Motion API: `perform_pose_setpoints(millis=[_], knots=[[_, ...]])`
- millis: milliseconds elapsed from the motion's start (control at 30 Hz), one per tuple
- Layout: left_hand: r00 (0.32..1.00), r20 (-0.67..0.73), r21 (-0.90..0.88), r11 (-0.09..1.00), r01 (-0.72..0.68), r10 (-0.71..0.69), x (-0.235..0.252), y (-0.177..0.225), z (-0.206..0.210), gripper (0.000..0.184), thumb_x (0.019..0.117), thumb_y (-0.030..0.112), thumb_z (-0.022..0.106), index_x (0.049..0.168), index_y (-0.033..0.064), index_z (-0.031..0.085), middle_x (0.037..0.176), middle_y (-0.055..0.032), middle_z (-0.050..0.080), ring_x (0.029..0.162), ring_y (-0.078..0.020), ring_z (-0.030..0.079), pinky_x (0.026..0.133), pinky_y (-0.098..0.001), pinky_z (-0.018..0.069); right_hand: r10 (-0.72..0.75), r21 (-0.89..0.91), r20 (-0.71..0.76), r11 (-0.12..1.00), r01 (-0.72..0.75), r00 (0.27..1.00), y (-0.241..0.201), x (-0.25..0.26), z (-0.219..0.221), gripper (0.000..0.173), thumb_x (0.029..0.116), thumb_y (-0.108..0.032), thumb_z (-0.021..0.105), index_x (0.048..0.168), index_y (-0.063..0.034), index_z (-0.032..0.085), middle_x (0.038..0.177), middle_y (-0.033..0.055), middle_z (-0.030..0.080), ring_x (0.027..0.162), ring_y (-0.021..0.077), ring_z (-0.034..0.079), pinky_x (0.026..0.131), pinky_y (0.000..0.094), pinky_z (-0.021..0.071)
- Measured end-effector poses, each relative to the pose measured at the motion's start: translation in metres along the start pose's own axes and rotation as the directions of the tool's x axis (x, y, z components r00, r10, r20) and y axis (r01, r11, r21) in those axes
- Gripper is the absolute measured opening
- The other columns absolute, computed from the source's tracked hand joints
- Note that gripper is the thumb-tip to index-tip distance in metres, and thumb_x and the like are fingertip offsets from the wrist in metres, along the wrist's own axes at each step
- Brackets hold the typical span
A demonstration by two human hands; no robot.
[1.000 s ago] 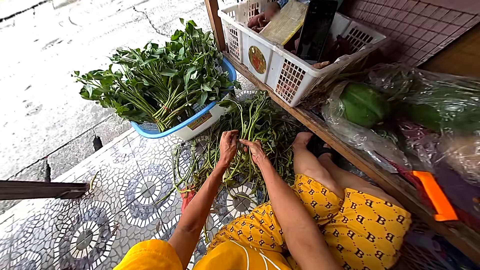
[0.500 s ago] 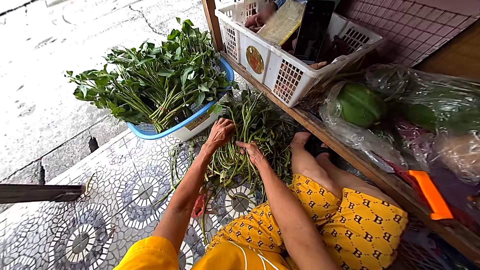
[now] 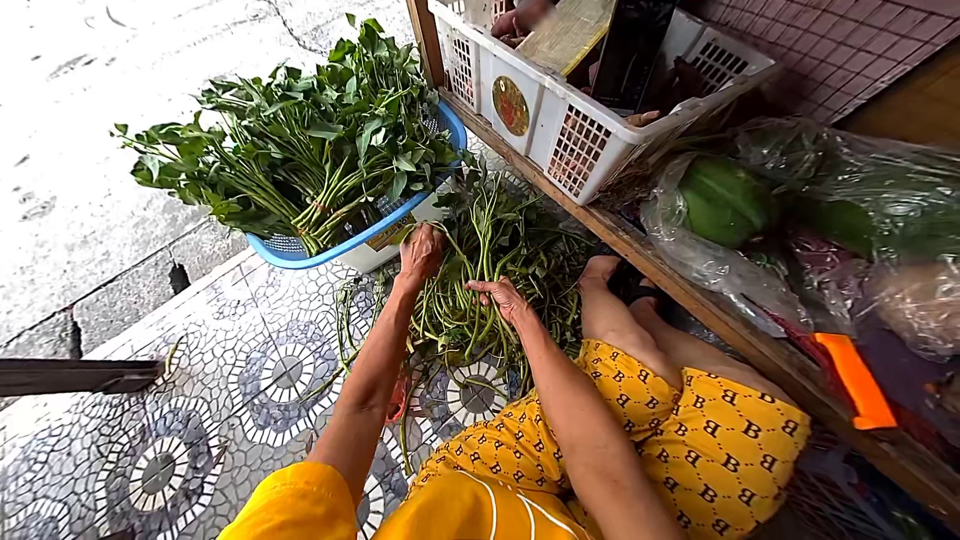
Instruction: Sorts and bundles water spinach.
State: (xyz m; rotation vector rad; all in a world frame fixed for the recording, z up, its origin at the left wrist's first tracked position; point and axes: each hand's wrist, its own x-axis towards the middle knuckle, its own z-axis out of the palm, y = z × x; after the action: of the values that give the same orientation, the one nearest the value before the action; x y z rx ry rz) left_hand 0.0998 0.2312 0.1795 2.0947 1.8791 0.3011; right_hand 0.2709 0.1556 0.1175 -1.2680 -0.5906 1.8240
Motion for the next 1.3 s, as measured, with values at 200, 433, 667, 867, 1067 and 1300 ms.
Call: perform_pose_setpoints(millis=[200,433,667,867,1067,1300], knots=[[0.995,-0.051,-0.172,0.98,-0.098,0.091,-0.06,-0.006,0.026,0.05,0.1077,0.02,0.051,0.151,-0.003,0.041,0.144,-0.032,0.05,0.133,-0.0496,0.05,0.107,-0.062,0.0433,-0.098,0.102,-0.054,0.989,0.103,0.994,-0.005,0.002,0.002,0.011,0.0982,-0.007,0.067,0.106,0.0004,0.068,0.078,0.0032,0.069,0.048,0.0038,0.049,0.048,0.0186,0.0466],[0.951,0.295,-0.806,0.559,0.195,0.094,-0.088,-0.021,0.08,0.029,0.1085,0.016,0.048,0.121,-0.0038,0.066,0.097,-0.0067,0.07,0.088,-0.009,0.066,0.087,-0.0291,0.0545,-0.111,0.153,-0.111,0.98,0.127,0.988,-0.005,0.001,-0.004,0.015,0.0992,-0.008,0.066,0.113,-0.0013,0.066,0.085,0.0043,0.069,0.051,0.006,0.052,0.051,0.0209,0.0494],[0.96,0.261,-0.635,0.767,0.094,0.099,-0.079,0.0,0.066,0.03,0.1068,0.024,0.055,0.123,0.0026,0.069,0.101,-0.0093,0.073,0.09,-0.014,0.067,0.088,-0.0371,0.0533,-0.115,0.15,-0.226,0.977,0.152,0.967,-0.008,0.002,0.009,0.02,0.0939,-0.009,0.074,0.112,-0.0051,0.067,0.075,0.0008,0.06,0.052,0.006,0.048,0.051,0.0211,0.0467],[0.987,0.101,-0.675,0.72,0.161,-0.125,-0.083,0.019,0.062,0.032,0.1103,0.016,0.044,0.13,-0.0042,0.059,0.094,-0.016,0.068,0.082,-0.0222,0.067,0.083,-0.0416,0.0556,-0.166,0.071,-0.292,0.978,0.195,0.942,0.001,0.003,0.009,0.029,0.0968,-0.015,0.073,0.122,-0.0036,0.064,0.09,0.0047,0.062,0.053,0.0068,0.046,0.049,0.0218,0.0436],[0.988,0.13,-0.708,0.689,0.153,-0.086,-0.076,0.03,0.083,0.032,0.111,0.016,0.042,0.135,-0.0009,0.056,0.091,-0.0123,0.066,0.075,-0.0183,0.063,0.076,-0.0373,0.0549,-0.128,-0.146,-0.284,0.985,0.089,0.95,0.016,0.013,0.014,0.067,0.1103,-0.054,0.03,0.139,0.0022,0.054,0.123,0.0244,0.062,0.111,0.0312,0.061,0.099,0.0477,0.0484],[0.984,0.119,-0.577,0.798,0.175,-0.13,-0.1,0.036,0.11,0.035,0.1057,0.012,0.051,0.135,-0.0062,0.056,0.119,-0.0274,0.065,0.109,-0.0351,0.065,0.099,-0.0468,0.0506,-0.047,-0.313,-0.212,0.949,-0.023,0.976,0.026,0.007,0.012,0.058,0.109,-0.037,0.051,0.143,0.0102,0.046,0.136,0.0305,0.057,0.128,0.0361,0.056,0.111,0.0477,0.0421]])
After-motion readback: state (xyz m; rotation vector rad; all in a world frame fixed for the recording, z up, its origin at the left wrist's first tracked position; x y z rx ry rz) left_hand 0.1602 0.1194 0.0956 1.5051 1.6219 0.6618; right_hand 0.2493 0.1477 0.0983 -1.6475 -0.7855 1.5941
